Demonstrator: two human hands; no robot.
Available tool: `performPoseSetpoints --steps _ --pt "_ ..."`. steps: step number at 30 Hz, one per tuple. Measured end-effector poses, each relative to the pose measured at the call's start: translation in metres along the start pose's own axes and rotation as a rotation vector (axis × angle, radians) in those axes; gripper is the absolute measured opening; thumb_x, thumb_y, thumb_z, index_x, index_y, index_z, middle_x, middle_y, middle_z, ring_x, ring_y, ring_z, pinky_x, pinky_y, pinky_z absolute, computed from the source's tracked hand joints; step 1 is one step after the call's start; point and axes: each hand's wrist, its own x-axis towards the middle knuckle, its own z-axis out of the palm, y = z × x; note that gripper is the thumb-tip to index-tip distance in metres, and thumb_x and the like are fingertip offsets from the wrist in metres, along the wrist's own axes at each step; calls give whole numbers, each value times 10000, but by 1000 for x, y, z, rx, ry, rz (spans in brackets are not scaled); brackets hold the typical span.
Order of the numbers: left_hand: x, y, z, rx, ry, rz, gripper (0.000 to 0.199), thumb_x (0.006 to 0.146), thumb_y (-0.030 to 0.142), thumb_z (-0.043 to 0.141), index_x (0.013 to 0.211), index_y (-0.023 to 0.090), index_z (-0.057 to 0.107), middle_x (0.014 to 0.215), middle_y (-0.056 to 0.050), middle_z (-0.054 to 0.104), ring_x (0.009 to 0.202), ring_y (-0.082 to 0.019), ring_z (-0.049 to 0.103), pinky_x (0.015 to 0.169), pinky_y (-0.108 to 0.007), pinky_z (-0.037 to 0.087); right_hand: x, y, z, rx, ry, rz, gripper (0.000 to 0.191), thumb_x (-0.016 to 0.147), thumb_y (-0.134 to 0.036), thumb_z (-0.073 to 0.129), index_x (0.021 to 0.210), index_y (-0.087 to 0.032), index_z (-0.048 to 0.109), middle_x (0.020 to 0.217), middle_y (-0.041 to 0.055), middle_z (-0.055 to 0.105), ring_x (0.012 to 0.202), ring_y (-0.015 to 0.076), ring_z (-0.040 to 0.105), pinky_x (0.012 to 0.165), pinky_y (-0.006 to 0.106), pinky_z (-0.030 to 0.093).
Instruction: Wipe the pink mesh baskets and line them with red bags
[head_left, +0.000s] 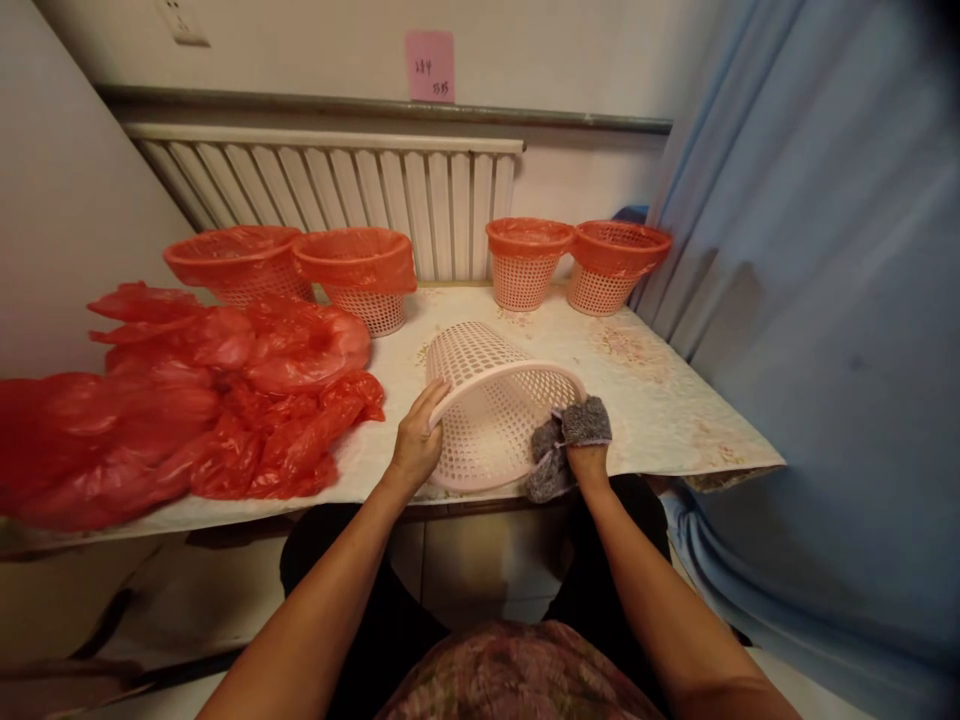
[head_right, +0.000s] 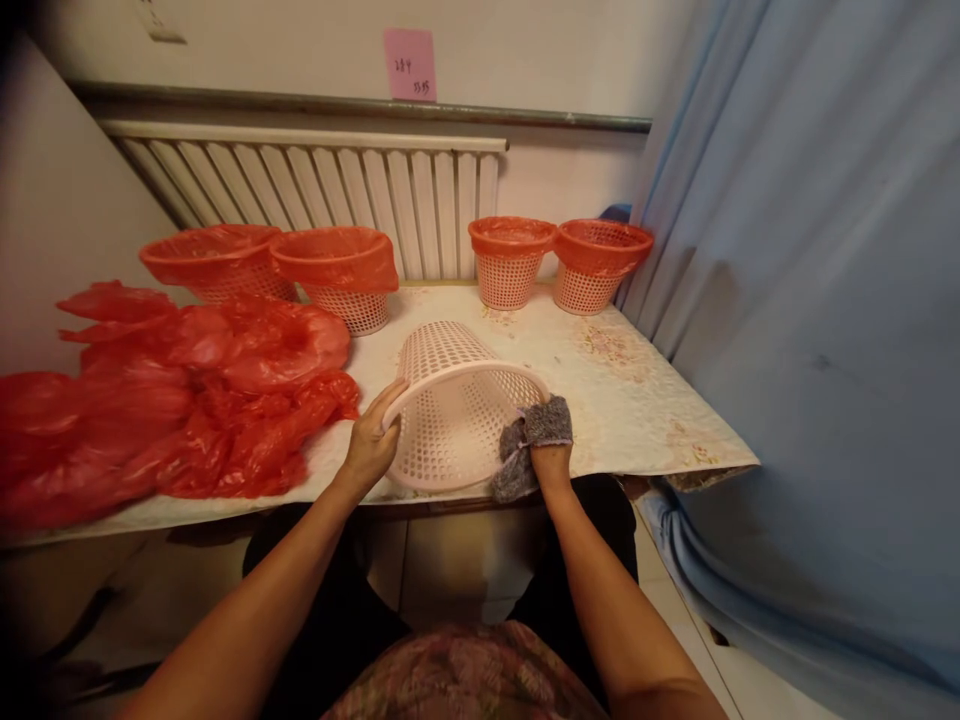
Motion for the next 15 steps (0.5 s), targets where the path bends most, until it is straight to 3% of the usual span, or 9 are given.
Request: performPoseSetpoints --steps 3,7,11,15 --pt "-3 -1 0 -7 14 -15 649 697 11 390 1310 192 500 1368 -64 540 1301 -204 463 1129 -450 352 -30 11 1 -58 -138 -30 228 781 -204 512 921 -150 684 1028 141 687 1085 302 577 1040 520 368" --pt "-7 -1 1 -6 31 -39 640 707 21 396 1317 191 493 1371 -71 535 1299 -213 464 1126 -461 354 -59 3 -7 -40 -343 -92 355 823 -294 484 1121 -222 663 1183 79 654 1159 238 565 1025 426 435" --pt "-8 3 4 -10 48 -55 560 778 56 409 1312 199 497 1362 -75 540 1286 -210 476 1124 -455 358 -40 -28 -6 56 -413 -251 360 835 -310 493 1156 -264 650 1230 46 633 1195 227 537 1060 463 398" --pt "-15 4 6 -71 34 -137 534 852 140 441 1381 198 405 1408 -104 482 1315 -225 439 1135 -453 330 -1 -60 16 45 -316 -111 353 867 -327 480 1169 -243 642 1160 66 663 1112 222 577 1003 409 430"
